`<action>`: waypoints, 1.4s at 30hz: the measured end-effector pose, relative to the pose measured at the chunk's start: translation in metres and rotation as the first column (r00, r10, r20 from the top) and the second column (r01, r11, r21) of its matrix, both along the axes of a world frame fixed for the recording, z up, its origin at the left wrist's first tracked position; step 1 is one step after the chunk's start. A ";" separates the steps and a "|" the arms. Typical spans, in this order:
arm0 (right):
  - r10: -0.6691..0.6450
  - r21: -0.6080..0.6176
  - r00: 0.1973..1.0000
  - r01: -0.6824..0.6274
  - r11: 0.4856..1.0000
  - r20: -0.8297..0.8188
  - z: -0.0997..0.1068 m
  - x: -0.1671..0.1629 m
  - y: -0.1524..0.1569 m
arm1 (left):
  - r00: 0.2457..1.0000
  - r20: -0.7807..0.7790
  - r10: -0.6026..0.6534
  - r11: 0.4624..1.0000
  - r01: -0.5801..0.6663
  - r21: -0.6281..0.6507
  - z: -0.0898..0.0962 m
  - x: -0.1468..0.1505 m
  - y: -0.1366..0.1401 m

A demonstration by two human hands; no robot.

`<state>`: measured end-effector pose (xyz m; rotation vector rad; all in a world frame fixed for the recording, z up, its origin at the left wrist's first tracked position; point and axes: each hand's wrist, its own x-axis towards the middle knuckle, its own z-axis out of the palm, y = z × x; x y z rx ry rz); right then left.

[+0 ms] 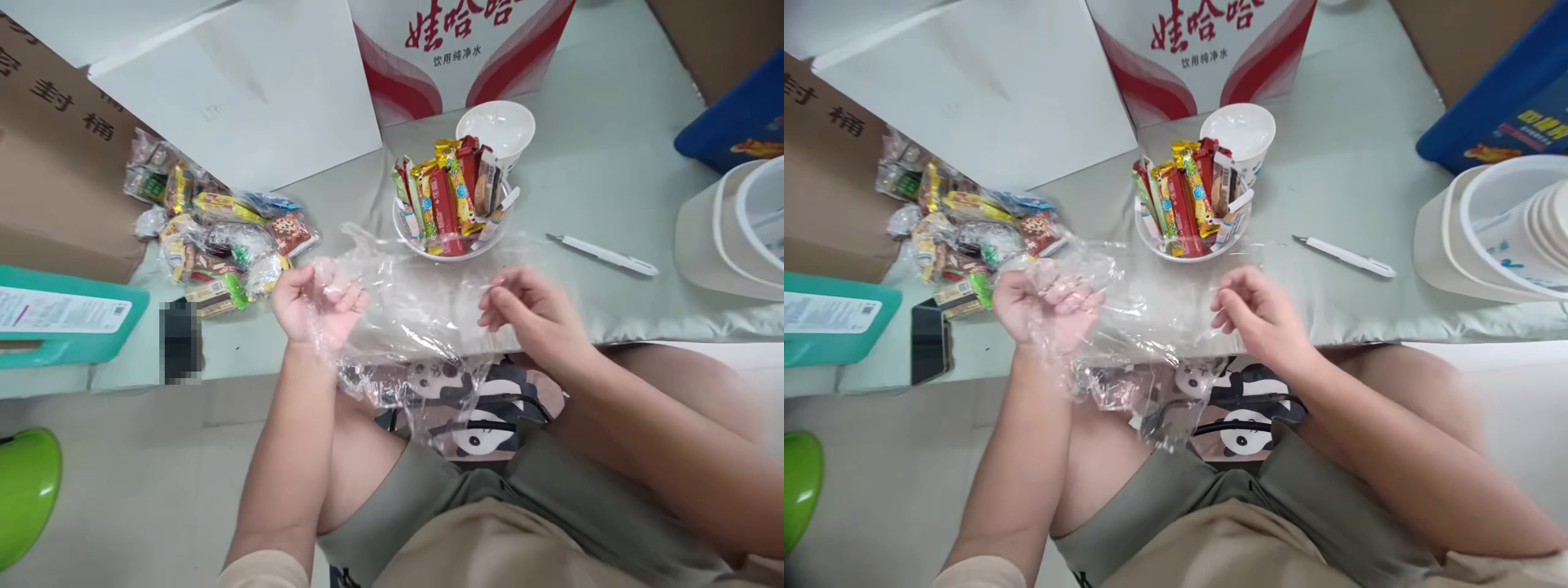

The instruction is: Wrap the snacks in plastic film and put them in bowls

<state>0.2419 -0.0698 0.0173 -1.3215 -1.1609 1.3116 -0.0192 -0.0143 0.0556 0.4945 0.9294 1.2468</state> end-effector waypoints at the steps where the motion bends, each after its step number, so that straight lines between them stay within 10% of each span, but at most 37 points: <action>1: -0.098 0.072 0.995 0.096 0.993 0.031 0.004 0.007 0.001 | 0.998 -0.060 0.006 1.000 -0.006 0.001 -0.001 0.001 0.003; 6: -0.447 0.276 0.876 0.391 0.878 0.179 0.009 0.037 0.004 | 0.926 -0.354 0.131 0.990 -0.102 0.100 -0.019 0.007 0.013; 10: -0.475 0.262 0.863 0.425 0.866 0.170 0.007 0.045 0.008 | 0.941 -0.281 -0.190 0.981 0.196 -0.005 -0.029 0.016 0.008; 18: -0.556 0.204 0.828 0.534 0.821 0.073 0.013 0.059 0.022 | 0.501 -0.343 -0.794 0.591 0.768 -0.246 -0.041 0.008 -0.001; 24: -0.541 0.194 0.840 0.525 0.829 0.036 0.015 0.053 0.018 | 0.728 -0.375 -0.574 0.813 0.560 -0.158 -0.050 0.041 -0.017; 34: -0.694 0.105 0.717 0.696 0.711 -0.055 0.017 0.065 0.030 | 0.949 -0.229 -0.217 0.976 0.218 -0.023 -0.037 0.048 -0.011; 37: -0.685 0.043 0.722 0.691 0.722 -0.092 0.017 0.063 0.028 | 0.976 -0.109 -0.189 0.977 0.175 -0.124 -0.038 0.065 -0.027; 42: -0.651 -0.009 0.741 0.659 0.752 -0.162 0.022 0.062 0.028 | 0.814 -0.296 -0.501 0.854 0.408 -0.323 -0.044 0.096 -0.050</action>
